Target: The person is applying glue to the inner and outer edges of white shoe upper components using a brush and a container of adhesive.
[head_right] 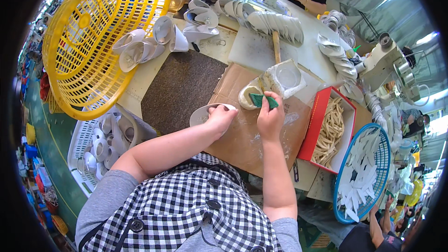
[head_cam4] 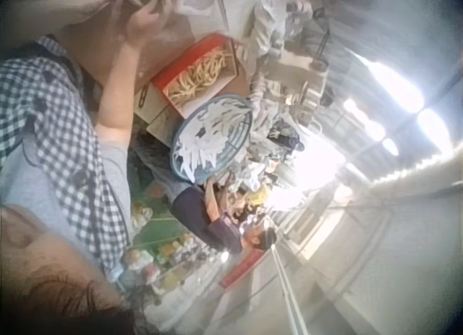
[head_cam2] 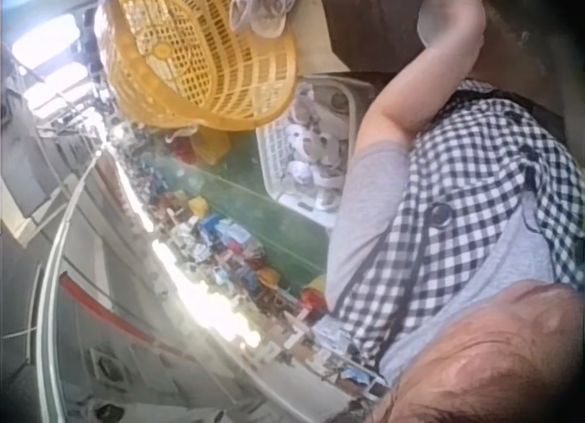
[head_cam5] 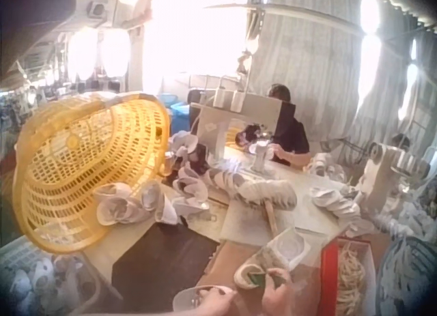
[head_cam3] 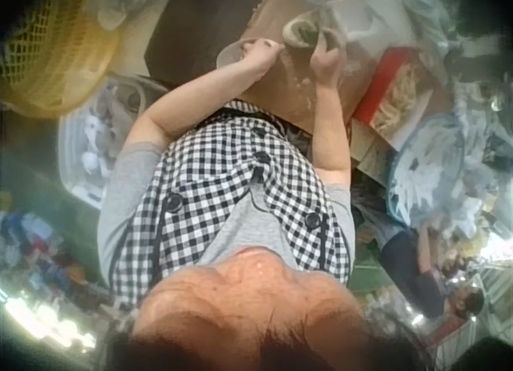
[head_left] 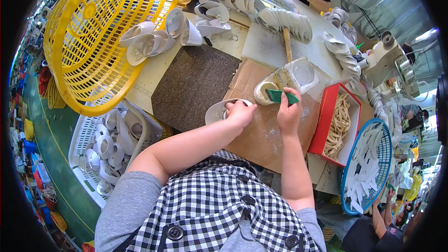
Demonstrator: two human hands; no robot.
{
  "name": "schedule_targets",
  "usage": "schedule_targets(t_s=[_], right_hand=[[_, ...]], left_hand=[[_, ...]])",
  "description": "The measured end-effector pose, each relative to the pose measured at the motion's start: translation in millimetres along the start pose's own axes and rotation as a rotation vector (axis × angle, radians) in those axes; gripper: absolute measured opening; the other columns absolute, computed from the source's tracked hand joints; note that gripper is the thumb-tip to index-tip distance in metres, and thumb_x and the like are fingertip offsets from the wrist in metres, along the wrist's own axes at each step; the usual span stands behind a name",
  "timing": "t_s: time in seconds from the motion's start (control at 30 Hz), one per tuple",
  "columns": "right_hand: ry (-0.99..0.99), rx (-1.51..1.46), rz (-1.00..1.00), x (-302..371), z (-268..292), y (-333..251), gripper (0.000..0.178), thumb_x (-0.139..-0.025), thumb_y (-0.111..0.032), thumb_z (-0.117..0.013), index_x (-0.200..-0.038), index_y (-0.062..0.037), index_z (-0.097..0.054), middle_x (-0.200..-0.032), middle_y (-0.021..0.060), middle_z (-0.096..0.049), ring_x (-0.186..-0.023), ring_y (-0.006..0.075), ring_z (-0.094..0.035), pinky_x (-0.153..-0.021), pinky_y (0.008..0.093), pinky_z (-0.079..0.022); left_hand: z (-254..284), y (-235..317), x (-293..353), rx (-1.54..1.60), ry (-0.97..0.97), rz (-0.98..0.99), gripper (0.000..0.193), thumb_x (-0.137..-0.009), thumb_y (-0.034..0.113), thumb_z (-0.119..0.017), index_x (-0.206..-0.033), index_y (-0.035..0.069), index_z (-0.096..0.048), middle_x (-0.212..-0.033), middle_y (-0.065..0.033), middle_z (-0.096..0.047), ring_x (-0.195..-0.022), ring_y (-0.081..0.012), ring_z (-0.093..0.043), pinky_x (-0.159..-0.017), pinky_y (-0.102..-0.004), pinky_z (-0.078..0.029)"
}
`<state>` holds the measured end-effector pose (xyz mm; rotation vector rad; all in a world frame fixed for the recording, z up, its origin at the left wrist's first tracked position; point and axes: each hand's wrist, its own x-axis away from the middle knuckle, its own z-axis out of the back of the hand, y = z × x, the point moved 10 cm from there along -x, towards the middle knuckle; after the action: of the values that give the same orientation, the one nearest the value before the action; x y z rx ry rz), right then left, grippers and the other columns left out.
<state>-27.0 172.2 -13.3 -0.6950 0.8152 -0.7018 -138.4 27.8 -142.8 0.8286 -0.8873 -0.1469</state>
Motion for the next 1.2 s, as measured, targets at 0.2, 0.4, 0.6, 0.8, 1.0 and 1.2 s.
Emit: schedule_targets(t_s=[0.2, 0.4, 0.6, 0.8, 1.0, 1.2], right_hand=[[0.012, -0.138, -0.004, 2, 10, 28, 0.013, -0.092, -0.007, -0.056, -0.103, -0.0028, -0.056, -0.096, 0.013, -0.062, -0.089, 0.0231, -0.06, -0.079, 0.0304, -0.047], [0.185, -0.236, 0.061, 1, 37, 14, 0.012, -0.091, -0.005, -0.057, -0.102, -0.0019, -0.057, -0.092, 0.0086, -0.062, -0.087, 0.0178, -0.059, -0.08, 0.0283, -0.046], [-0.012, -0.224, -0.229, 15, 24, 45, 0.011, -0.092, -0.007, -0.053, -0.102, -0.0021, -0.055, -0.093, 0.0066, -0.06, -0.081, 0.0149, -0.059, -0.075, 0.0272, -0.05], [-0.331, -0.723, -0.518, 46, -59, -9, 0.012, -0.092, -0.005, -0.053, -0.103, -0.0057, -0.052, -0.088, 0.0088, -0.06, -0.075, 0.0168, -0.062, -0.065, 0.0293, -0.055], [-0.409, -0.368, 0.153, 31, -59, -73, 0.02, -0.083, 0.005, -0.057, -0.1, -0.0055, -0.057, -0.088, 0.0139, -0.064, -0.081, 0.0275, -0.065, -0.075, 0.0337, -0.051], [-0.737, -0.179, 0.842, 82, -18, -163, 0.022, -0.076, -0.002, -0.063, -0.096, -0.0084, -0.062, -0.097, 0.0092, -0.065, -0.093, 0.0243, -0.064, -0.08, 0.0366, -0.054]], left_hand=[[18, 20, 33, 0.443, -0.204, -0.045, 0.03, -0.09, 0.017, -0.05, -0.114, 0.0, -0.054, -0.101, -0.0076, -0.061, -0.093, -0.0185, -0.058, -0.084, -0.0313, -0.046], [61, 38, 60, 1.009, -0.509, -0.274, 0.031, -0.088, 0.008, -0.046, -0.118, 0.0, -0.05, -0.107, -0.0093, -0.059, -0.101, -0.0182, -0.058, -0.091, -0.0327, -0.045], [52, -27, 64, 0.939, -0.54, -0.144, 0.039, -0.082, 0.001, -0.043, -0.121, -0.001, -0.049, -0.115, -0.0095, -0.056, -0.11, -0.019, -0.053, -0.101, -0.0323, -0.038], [46, -37, 69, 0.804, -0.544, -0.141, 0.042, -0.092, 0.015, -0.043, -0.131, -0.001, -0.045, -0.119, -0.0066, -0.056, -0.113, -0.0157, -0.05, -0.101, -0.0301, -0.036], [42, -48, 66, 0.796, -0.496, -0.129, 0.042, -0.097, 0.024, -0.041, -0.131, 0.001, -0.046, -0.121, -0.0062, -0.056, -0.111, -0.0143, -0.051, -0.1, -0.0303, -0.037], [45, -34, 68, 0.971, -0.52, -0.032, 0.038, -0.098, 0.025, -0.037, -0.128, 0.003, -0.048, -0.121, -0.0084, -0.056, -0.111, -0.0178, -0.053, -0.099, -0.0339, -0.038]])
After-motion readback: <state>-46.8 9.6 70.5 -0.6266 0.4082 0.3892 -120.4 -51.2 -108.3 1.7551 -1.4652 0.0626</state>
